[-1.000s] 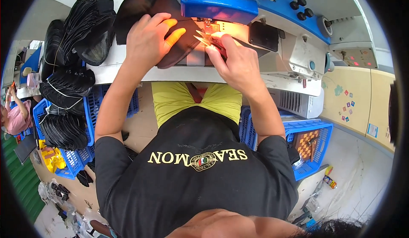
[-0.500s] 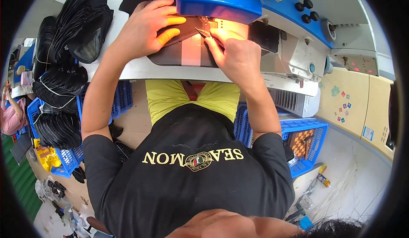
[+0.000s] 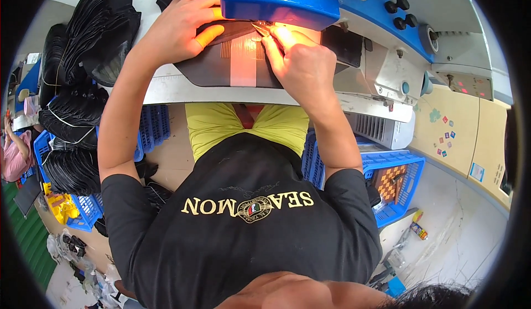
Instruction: Sewing together components of shoe uppers using an industrial sewing machine.
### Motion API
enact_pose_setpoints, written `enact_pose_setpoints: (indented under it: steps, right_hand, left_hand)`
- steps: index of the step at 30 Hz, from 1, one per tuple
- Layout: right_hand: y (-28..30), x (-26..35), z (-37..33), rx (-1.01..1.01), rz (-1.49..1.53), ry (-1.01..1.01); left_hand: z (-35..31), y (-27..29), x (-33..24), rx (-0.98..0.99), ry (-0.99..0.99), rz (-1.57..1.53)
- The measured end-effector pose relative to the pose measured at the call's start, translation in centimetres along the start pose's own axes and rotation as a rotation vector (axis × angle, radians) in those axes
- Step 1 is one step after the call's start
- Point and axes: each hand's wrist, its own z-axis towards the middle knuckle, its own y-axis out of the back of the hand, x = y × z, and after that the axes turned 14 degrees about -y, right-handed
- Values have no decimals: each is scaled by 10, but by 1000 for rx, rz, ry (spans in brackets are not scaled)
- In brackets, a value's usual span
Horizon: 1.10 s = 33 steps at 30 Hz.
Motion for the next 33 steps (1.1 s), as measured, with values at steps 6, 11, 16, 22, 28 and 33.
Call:
enact_pose_setpoints:
  steps: [6,11,16,22,28,33]
  right_hand:
    - [-3,-1,0,-48,55,-32]
    - [1,0,-3,2,23,-57]
    - [10,-9,-15,38,46,-113]
    - [15,-18,-20,40,200,-174]
    - [13,-18,-21,30,201,-186]
    - [12,-20,-22,26,186,-154]
  left_hand:
    - [7,-4,15,25,-24,-52]
    - [2,-10,34,64,-26,-92]
    - [3,-8,39,65,-57,-157]
    - [-2,-10,55,120,183,-735]
    - [1,-15,47,33,251,-684]
    - [4,-6,46,143,230,-511]
